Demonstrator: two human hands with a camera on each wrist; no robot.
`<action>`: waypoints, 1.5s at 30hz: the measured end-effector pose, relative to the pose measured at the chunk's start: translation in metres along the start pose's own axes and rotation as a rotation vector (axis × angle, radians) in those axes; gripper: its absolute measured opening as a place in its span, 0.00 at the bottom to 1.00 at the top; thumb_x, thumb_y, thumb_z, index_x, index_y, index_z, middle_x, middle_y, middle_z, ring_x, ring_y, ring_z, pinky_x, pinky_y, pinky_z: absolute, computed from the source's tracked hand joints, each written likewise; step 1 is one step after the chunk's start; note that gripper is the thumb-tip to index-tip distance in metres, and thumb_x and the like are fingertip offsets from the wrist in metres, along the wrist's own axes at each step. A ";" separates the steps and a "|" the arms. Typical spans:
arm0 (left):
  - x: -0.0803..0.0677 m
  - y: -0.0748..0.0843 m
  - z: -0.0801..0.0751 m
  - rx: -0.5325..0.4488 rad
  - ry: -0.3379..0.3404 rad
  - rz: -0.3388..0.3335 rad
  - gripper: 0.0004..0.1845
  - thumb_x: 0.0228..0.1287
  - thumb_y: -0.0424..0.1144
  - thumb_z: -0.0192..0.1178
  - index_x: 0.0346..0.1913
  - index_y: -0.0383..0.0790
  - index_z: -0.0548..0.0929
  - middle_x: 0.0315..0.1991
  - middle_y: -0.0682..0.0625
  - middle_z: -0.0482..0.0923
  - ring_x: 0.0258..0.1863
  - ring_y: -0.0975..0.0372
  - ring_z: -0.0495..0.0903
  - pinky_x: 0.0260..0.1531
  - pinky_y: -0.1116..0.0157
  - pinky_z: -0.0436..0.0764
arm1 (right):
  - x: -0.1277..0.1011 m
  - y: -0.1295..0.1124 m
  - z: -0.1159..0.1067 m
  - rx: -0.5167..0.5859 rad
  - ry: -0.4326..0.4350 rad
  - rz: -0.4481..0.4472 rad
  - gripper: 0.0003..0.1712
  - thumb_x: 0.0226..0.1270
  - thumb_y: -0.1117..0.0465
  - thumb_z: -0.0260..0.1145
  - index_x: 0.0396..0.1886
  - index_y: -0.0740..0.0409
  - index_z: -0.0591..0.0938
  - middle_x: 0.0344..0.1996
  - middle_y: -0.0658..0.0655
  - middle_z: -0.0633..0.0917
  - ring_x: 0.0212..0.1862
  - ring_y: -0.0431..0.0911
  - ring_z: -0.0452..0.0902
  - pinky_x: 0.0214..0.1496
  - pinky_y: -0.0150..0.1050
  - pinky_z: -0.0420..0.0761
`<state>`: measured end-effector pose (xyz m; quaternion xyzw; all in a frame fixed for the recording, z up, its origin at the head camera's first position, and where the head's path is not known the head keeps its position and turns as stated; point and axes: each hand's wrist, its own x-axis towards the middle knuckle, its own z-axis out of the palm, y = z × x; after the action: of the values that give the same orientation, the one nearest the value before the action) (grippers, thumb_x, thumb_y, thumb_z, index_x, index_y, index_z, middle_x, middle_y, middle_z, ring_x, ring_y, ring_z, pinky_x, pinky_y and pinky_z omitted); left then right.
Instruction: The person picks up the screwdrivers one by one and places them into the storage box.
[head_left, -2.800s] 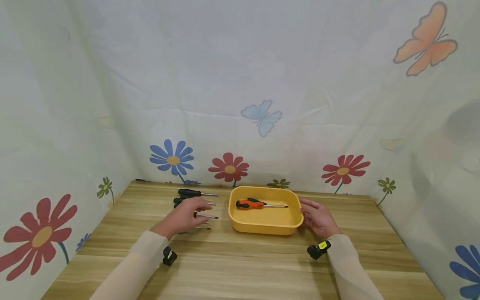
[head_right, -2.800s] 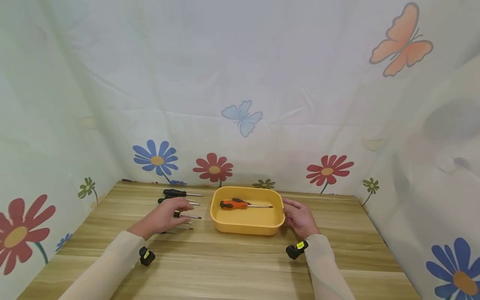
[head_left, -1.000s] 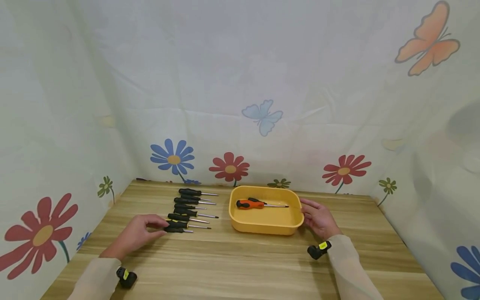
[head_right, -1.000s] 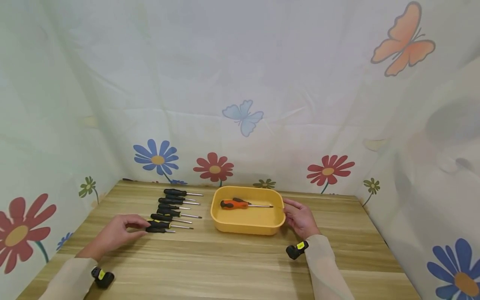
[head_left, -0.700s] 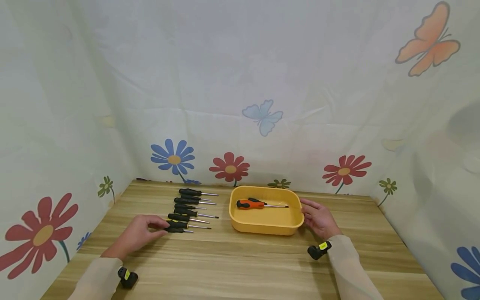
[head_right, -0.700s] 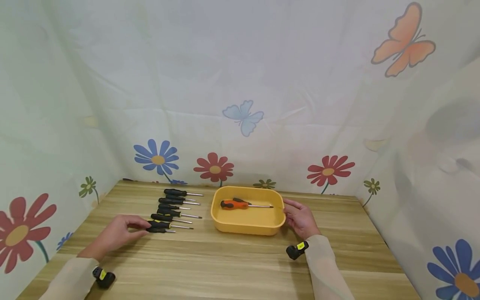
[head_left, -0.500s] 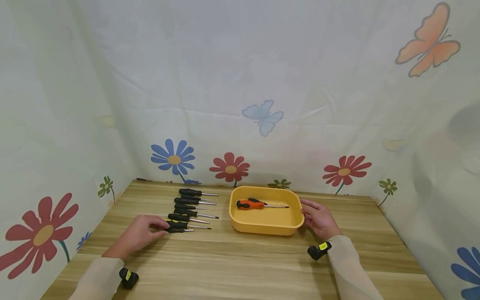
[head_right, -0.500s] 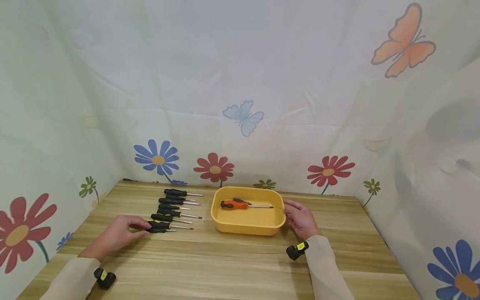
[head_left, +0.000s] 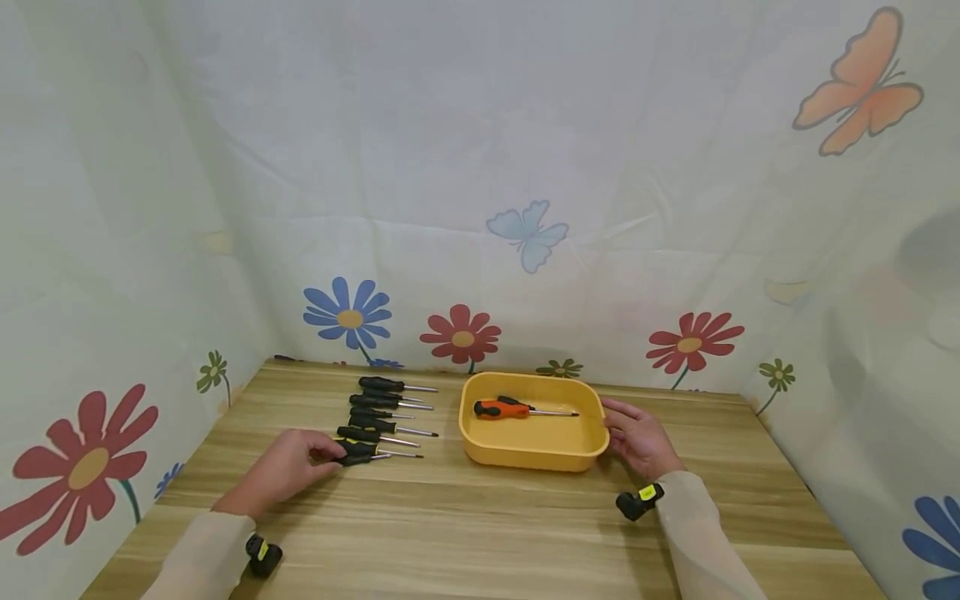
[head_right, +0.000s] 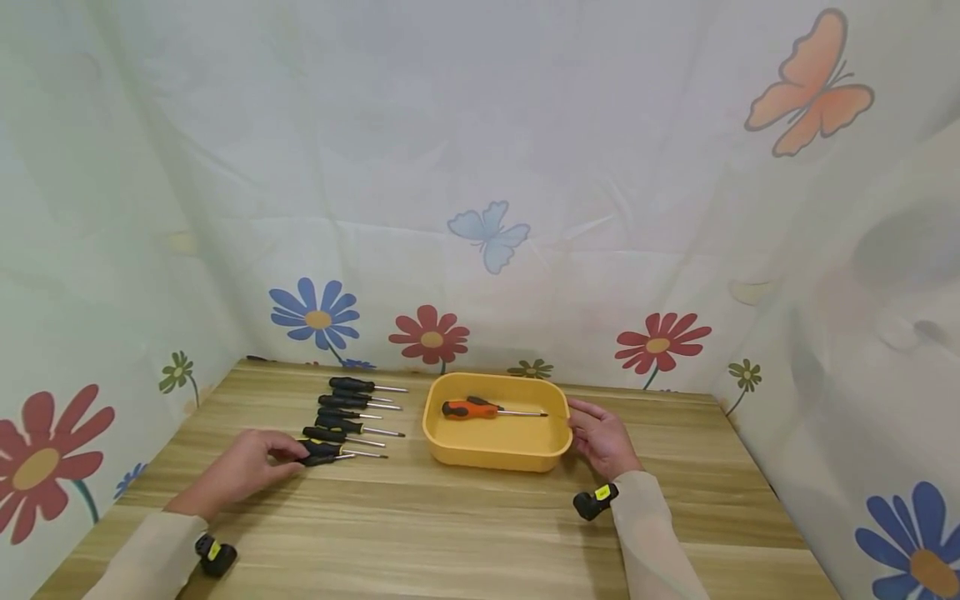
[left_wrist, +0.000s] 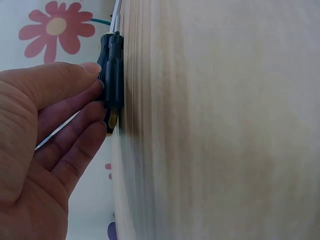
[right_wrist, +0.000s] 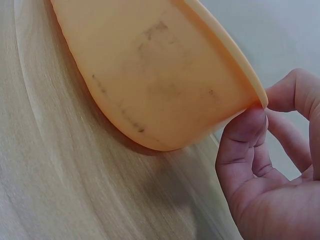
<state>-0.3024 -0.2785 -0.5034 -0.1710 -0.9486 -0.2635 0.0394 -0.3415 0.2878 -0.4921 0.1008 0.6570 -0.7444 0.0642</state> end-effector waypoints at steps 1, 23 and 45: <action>0.000 0.001 0.000 0.002 -0.002 0.005 0.06 0.58 0.36 0.75 0.38 0.49 0.92 0.37 0.58 0.89 0.36 0.68 0.83 0.38 0.66 0.84 | 0.000 0.000 0.000 -0.001 0.003 0.000 0.29 0.75 0.67 0.63 0.74 0.61 0.72 0.50 0.53 0.88 0.41 0.44 0.85 0.46 0.37 0.88; 0.007 0.015 0.009 0.151 -0.022 0.040 0.07 0.53 0.33 0.77 0.33 0.46 0.90 0.32 0.58 0.86 0.30 0.70 0.78 0.32 0.67 0.81 | 0.002 -0.001 0.000 -0.007 0.010 -0.004 0.29 0.75 0.67 0.62 0.73 0.61 0.72 0.51 0.54 0.87 0.41 0.44 0.84 0.46 0.36 0.87; 0.007 0.012 0.005 -0.108 -0.001 0.088 0.09 0.58 0.30 0.73 0.40 0.47 0.92 0.35 0.57 0.84 0.32 0.74 0.79 0.32 0.71 0.82 | 0.000 0.000 -0.003 0.051 -0.050 -0.014 0.32 0.75 0.69 0.60 0.77 0.65 0.66 0.48 0.54 0.89 0.43 0.43 0.88 0.46 0.37 0.88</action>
<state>-0.3045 -0.2641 -0.5011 -0.2147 -0.9246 -0.3120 0.0412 -0.3414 0.2904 -0.4922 0.0792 0.6367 -0.7636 0.0730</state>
